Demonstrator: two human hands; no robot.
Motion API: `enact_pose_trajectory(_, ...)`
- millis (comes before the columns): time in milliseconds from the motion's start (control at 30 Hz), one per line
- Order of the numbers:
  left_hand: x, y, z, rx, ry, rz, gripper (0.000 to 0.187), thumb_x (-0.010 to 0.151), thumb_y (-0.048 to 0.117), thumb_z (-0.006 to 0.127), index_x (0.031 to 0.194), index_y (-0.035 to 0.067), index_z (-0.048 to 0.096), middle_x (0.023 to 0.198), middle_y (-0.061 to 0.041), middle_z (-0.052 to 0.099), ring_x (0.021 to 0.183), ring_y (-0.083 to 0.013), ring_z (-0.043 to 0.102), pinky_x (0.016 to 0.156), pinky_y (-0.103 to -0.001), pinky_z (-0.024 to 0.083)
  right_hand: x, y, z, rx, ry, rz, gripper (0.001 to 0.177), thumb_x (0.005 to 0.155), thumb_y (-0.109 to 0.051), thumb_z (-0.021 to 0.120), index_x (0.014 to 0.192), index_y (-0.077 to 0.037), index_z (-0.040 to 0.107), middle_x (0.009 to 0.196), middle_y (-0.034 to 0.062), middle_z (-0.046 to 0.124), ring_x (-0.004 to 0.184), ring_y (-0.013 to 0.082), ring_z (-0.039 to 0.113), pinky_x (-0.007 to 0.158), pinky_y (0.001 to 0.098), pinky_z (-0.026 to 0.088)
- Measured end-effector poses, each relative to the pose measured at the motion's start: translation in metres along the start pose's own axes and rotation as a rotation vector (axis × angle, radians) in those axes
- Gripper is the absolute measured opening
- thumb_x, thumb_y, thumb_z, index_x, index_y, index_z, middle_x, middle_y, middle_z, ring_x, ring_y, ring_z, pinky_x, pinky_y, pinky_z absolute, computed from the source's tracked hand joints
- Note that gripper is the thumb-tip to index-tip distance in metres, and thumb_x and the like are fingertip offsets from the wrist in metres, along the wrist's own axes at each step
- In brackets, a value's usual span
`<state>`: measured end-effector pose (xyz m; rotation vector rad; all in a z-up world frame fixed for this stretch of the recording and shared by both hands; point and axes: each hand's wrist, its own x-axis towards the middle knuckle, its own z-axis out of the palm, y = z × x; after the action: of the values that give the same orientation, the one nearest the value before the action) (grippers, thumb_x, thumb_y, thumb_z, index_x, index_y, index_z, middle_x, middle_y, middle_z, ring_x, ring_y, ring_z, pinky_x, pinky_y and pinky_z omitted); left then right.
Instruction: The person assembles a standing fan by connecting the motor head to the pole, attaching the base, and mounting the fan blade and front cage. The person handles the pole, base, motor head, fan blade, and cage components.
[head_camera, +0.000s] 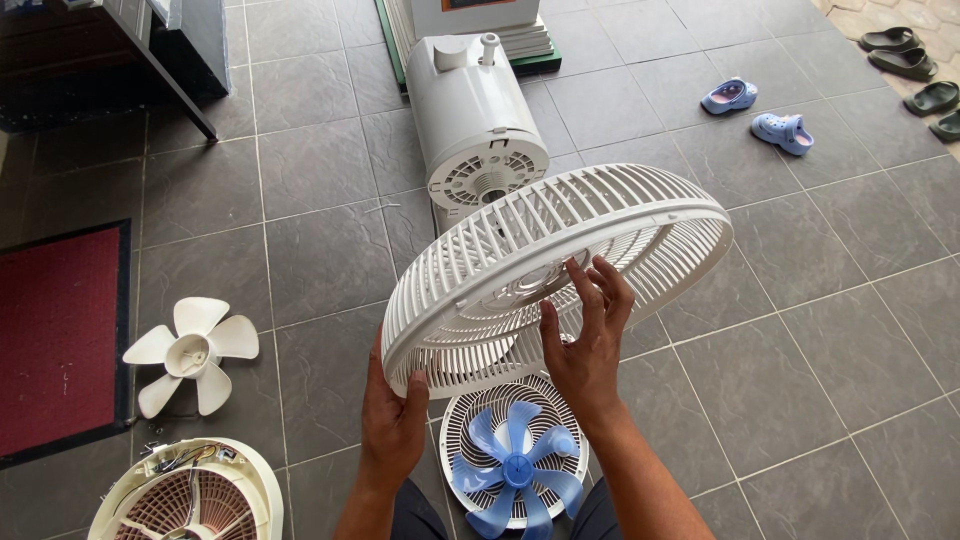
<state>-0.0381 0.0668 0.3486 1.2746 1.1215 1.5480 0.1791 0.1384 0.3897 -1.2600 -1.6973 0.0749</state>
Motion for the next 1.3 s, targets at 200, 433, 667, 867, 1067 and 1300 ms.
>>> enact_pose_trajectory(200,-0.006,-0.008,-0.008,-0.030,0.062,-0.100,0.047,0.105,0.009,0.052,0.149,-0.001,0.041,0.115,-0.013,0.065,0.095,-0.0131,0.061,0.081,-0.031,0.053,0.003,-0.001,-0.004,-0.038,-0.014,-0.042,0.055,0.099,-0.011,0.071,0.150,-0.013,0.050,0.153,0.0148,0.034,0.136,0.0306,0.047,0.109,0.0419,0.051)
enact_pose_trajectory(433,-0.001,0.001,-0.013,0.018,0.114,-0.025,0.030,0.105,0.008,0.052,0.133,-0.003,0.051,0.115,-0.010,0.068,0.101,-0.0135,0.065,0.089,-0.031,0.055,0.016,-0.012,-0.007,-0.045,-0.014,-0.093,0.050,0.102,-0.015,0.070,0.149,-0.013,0.054,0.157,0.0130,0.036,0.140,0.0296,0.046,0.110,0.0419,0.049)
enact_pose_trajectory(667,0.024,0.011,-0.019,0.043,0.193,-0.049,0.029,0.104,0.008,0.052,0.132,-0.002,0.052,0.113,-0.008,0.066,0.095,-0.0111,0.062,0.083,-0.029,0.052,0.037,-0.021,-0.004,-0.048,-0.012,-0.141,0.048,0.103,-0.014,0.069,0.149,-0.014,0.056,0.160,0.0125,0.034,0.142,0.0302,0.045,0.113,0.0425,0.047)
enact_pose_trajectory(867,0.049,0.012,-0.017,0.003,0.277,-0.078,0.029,0.104,0.009,0.053,0.131,-0.001,0.050,0.102,-0.005,0.063,0.072,-0.0042,0.052,0.059,-0.020,0.044,0.057,-0.023,0.005,-0.077,-0.034,-0.177,0.052,0.104,-0.016,0.070,0.153,-0.014,0.052,0.162,0.0133,0.030,0.142,0.0300,0.043,0.113,0.0431,0.047)
enact_pose_trajectory(1067,0.063,0.012,-0.018,-0.121,0.266,-0.067,0.028,0.104,0.008,0.052,0.130,-0.001,0.049,0.103,-0.004,0.063,0.073,-0.0016,0.053,0.057,-0.017,0.043,0.065,-0.022,0.009,-0.085,-0.042,-0.182,0.054,0.106,-0.017,0.070,0.156,-0.016,0.049,0.164,0.0126,0.027,0.145,0.0301,0.042,0.114,0.0422,0.048)
enact_pose_trajectory(1300,0.073,0.005,-0.020,-0.134,0.256,-0.066,0.027,0.105,0.008,0.053,0.130,-0.001,0.050,0.101,-0.005,0.062,0.071,-0.0021,0.051,0.056,-0.018,0.042,0.070,-0.019,0.011,-0.100,-0.049,-0.180,0.056,0.105,-0.017,0.071,0.157,-0.017,0.048,0.164,0.0123,0.025,0.146,0.0309,0.041,0.115,0.0432,0.047)
